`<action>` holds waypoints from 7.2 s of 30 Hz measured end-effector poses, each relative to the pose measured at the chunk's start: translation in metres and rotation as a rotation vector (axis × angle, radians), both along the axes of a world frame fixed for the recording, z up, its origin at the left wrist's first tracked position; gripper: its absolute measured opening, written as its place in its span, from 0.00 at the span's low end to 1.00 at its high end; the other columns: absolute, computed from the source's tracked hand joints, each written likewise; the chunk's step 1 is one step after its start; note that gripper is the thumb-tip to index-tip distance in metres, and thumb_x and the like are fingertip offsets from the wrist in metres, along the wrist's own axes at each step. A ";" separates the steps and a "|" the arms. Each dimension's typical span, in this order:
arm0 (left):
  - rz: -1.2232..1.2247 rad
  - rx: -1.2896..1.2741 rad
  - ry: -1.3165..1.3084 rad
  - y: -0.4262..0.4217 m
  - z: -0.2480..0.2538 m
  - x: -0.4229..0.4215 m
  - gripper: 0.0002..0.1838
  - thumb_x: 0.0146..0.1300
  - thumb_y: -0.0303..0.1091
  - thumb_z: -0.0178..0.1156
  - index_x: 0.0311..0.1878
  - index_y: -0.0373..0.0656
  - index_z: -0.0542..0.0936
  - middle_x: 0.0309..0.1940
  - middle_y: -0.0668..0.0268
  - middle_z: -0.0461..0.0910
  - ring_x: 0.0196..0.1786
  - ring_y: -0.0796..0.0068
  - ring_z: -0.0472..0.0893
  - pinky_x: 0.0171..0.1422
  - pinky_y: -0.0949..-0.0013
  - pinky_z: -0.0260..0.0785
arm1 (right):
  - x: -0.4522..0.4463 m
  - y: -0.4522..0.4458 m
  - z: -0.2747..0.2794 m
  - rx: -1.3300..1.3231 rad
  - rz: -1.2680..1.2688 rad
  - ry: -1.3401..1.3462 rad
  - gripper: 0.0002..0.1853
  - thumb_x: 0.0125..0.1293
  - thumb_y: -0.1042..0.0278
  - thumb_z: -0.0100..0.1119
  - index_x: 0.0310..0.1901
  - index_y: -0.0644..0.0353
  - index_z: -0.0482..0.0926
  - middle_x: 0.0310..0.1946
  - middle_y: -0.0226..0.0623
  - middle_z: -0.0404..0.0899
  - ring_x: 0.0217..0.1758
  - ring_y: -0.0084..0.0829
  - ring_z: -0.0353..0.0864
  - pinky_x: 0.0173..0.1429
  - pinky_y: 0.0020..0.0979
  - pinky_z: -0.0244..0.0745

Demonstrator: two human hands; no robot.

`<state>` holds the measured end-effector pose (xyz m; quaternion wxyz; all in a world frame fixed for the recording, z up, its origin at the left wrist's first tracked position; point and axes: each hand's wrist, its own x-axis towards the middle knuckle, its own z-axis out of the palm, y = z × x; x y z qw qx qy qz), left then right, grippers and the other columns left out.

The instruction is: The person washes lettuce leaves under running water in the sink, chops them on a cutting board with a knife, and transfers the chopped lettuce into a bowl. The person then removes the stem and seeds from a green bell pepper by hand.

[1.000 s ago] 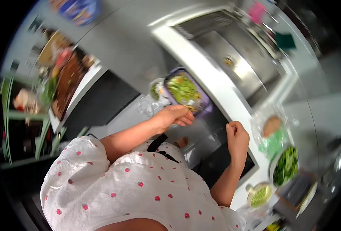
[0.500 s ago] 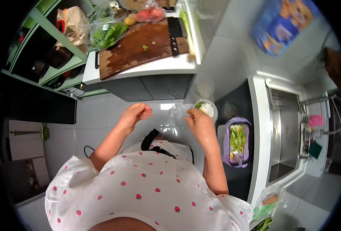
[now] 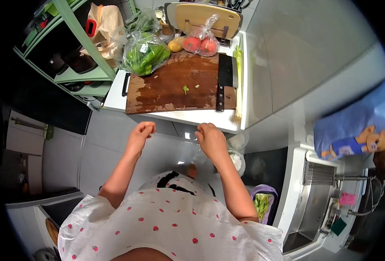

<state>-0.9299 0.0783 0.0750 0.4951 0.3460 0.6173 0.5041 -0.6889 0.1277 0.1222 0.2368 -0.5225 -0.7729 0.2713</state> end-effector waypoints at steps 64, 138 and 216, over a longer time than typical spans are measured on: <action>-0.011 0.142 1.391 0.405 -0.011 -0.001 0.18 0.50 0.28 0.56 0.46 0.44 0.67 0.37 0.59 0.69 0.43 0.60 0.73 0.40 0.61 0.71 | -0.118 0.344 -0.046 0.578 -0.144 -0.414 0.28 0.49 0.74 0.57 0.55 0.46 0.69 0.58 0.41 0.63 0.58 0.41 0.66 0.57 0.41 0.65; 0.427 0.213 0.459 0.253 0.006 -0.186 0.24 0.46 0.35 0.65 0.48 0.38 0.73 0.45 0.53 0.70 0.48 0.60 0.71 0.53 0.66 0.64 | -0.280 0.287 0.040 0.280 0.185 0.185 0.05 0.51 0.72 0.61 0.28 0.63 0.76 0.29 0.41 0.77 0.36 0.38 0.75 0.42 0.35 0.68; -0.274 -0.014 1.223 0.279 0.034 -0.141 0.22 0.54 0.38 0.58 0.52 0.45 0.69 0.40 0.60 0.76 0.48 0.59 0.74 0.51 0.54 0.60 | -0.311 0.318 0.049 0.671 0.543 -0.538 0.22 0.39 0.75 0.60 0.42 0.57 0.73 0.35 0.43 0.77 0.43 0.46 0.75 0.45 0.40 0.71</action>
